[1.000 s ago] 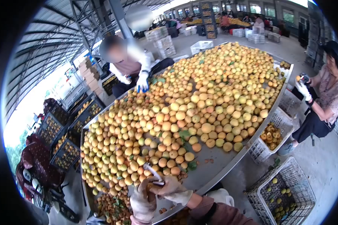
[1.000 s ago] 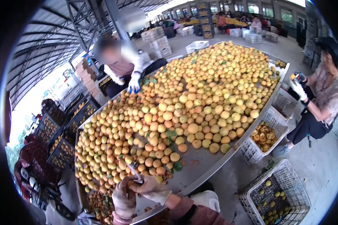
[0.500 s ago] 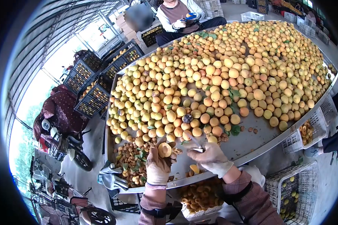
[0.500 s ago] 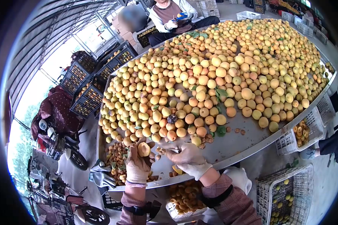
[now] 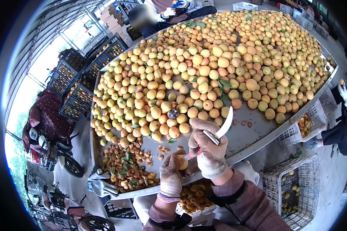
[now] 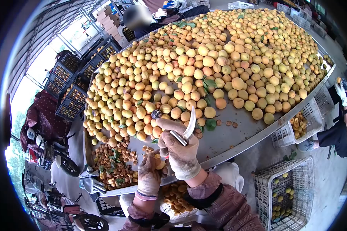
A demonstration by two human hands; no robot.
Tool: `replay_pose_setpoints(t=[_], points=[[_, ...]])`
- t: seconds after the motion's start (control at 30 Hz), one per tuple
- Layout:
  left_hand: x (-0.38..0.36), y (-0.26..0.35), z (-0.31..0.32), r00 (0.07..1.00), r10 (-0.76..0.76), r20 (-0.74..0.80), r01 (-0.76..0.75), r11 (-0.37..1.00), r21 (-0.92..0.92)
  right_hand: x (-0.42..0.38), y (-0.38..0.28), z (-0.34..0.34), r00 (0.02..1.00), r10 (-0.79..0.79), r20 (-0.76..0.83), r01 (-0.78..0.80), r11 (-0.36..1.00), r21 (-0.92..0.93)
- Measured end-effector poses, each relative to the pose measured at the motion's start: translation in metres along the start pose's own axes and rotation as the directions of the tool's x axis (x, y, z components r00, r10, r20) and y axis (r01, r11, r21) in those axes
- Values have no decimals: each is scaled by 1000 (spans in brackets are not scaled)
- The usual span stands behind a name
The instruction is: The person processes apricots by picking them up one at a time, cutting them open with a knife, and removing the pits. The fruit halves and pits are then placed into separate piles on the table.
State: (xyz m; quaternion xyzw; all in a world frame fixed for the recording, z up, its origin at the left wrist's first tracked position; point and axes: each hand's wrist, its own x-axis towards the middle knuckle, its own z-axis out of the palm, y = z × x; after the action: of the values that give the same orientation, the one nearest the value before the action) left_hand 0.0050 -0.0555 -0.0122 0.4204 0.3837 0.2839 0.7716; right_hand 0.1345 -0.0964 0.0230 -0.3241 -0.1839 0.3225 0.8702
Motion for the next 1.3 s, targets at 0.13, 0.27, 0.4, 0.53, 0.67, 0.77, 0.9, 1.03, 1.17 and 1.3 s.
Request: replay_pose_setpoints(t=[0.13,0.27,0.4,0.53,0.67,0.77,0.9,1.03,1.17,1.3], points=[[4,-4,3,995,99,-12,-97,992,84,-11,2,2,966,-162,201,184,978,-96],[3,-3,16,990,126,-63,-121,989,80,-11,2,-1,940,-186,287,240,956,-168],[3,-3,19,989,108,-99,-93,984,151,-4,3,2,977,-138,163,146,989,-38],[5,-3,19,989,122,-89,-97,966,240,10,4,-3,998,-2,58,3,1000,-19],[15,-3,8,983,133,-130,-82,938,338,22,10,-9,998,-4,61,-3,992,123],[9,14,18,997,32,-76,-11,964,264,30,21,-21,990,140,-27,-125,943,307],[10,23,15,991,-110,-72,119,983,139,35,32,-29,947,316,-63,-248,841,481],[12,20,16,999,43,-33,-31,949,315,26,22,-17,984,160,-78,-133,952,274],[17,8,9,960,237,149,-280,836,471,20,16,-14,999,38,22,-40,994,106],[21,13,16,998,-12,57,-5,958,285,29,27,-26,978,200,-66,-165,923,347]])
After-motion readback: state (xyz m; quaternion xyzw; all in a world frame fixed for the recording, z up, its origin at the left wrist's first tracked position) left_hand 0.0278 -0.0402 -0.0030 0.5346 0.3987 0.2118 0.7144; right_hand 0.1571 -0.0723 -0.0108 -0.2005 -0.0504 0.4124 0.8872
